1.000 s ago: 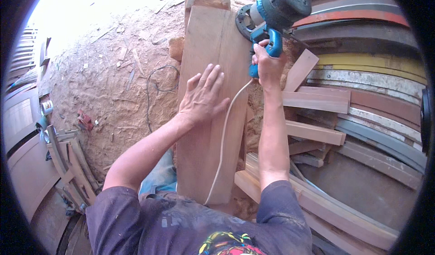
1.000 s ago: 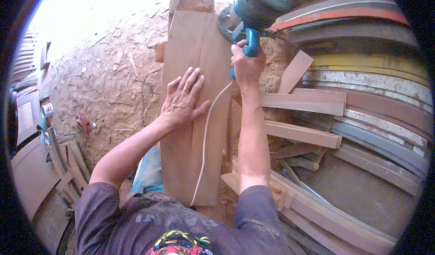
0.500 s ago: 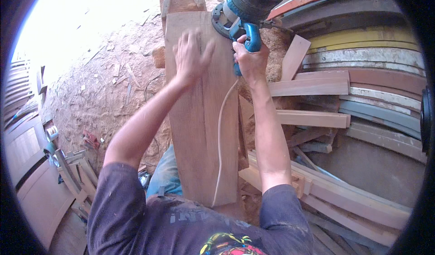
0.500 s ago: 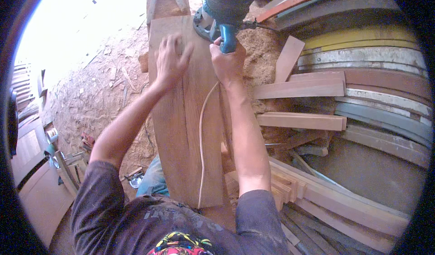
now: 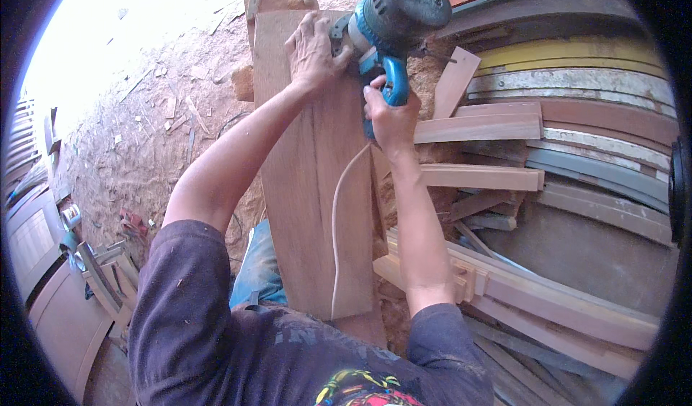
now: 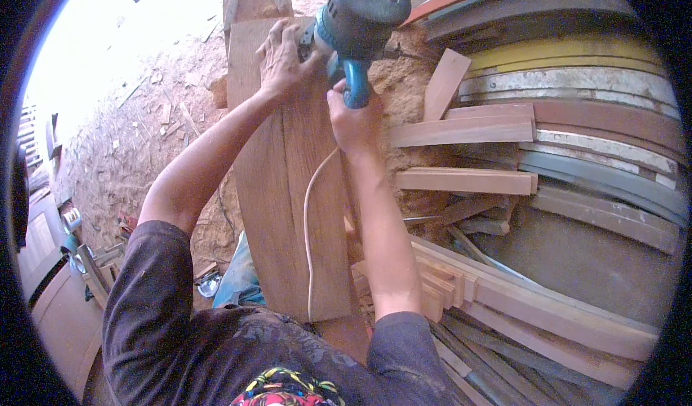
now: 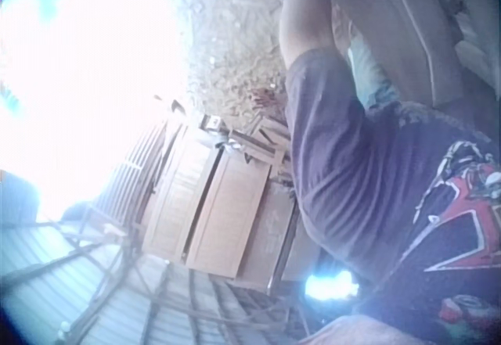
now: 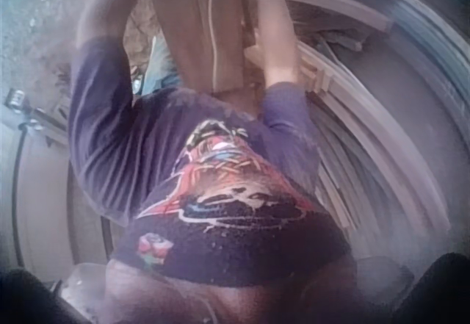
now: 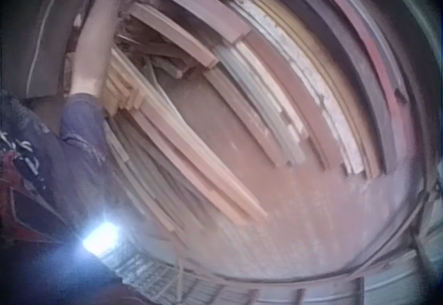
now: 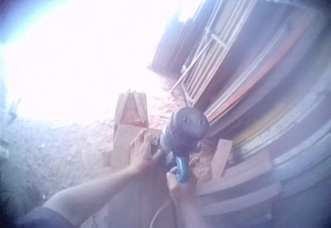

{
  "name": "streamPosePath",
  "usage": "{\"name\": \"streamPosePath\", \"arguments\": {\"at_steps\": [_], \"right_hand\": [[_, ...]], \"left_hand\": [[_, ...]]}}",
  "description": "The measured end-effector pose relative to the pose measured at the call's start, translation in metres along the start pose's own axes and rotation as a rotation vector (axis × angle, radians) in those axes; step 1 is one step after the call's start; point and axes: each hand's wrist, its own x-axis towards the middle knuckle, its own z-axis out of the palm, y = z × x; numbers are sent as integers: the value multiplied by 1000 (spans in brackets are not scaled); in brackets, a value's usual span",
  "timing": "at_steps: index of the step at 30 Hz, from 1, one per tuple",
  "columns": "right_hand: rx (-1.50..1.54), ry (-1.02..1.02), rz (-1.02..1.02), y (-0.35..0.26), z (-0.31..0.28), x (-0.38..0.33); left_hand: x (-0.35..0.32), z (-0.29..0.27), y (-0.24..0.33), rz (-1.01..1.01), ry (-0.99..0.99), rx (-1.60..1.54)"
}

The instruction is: The person uses a handheld electric router to shape the edges of a long wooden plank. They guide the tool along the plank's length, flip the plank to work on different edges, and repeat the routing process on multiple sides.

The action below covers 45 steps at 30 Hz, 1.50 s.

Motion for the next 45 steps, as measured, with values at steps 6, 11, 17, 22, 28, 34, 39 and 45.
{"name": "streamPosePath", "arguments": {"at_steps": [6,11,17,22,28,34,39,45], "right_hand": [[-46,34,35,-3,-15,-58],[-6,32,96,-2,-34,-109],[-57,57,126,0,-54,-169],[-110,58,86,8,-75,-228],[-146,55,64,4,-98,-293],[-107,62,97,8,-122,-365],[-111,64,109,6,-140,-419],[-97,102,111,11,-157,-489]], "left_hand": [[-49,-16,10,-4,-92,6],[-95,-30,22,11,-165,3],[-151,-45,35,36,-231,-12],[-203,-60,46,53,-305,1],[-265,-76,59,73,-363,21],[-329,-94,75,116,-421,-4],[-380,-107,83,146,-436,-8],[-435,-126,101,182,-484,6]]}}
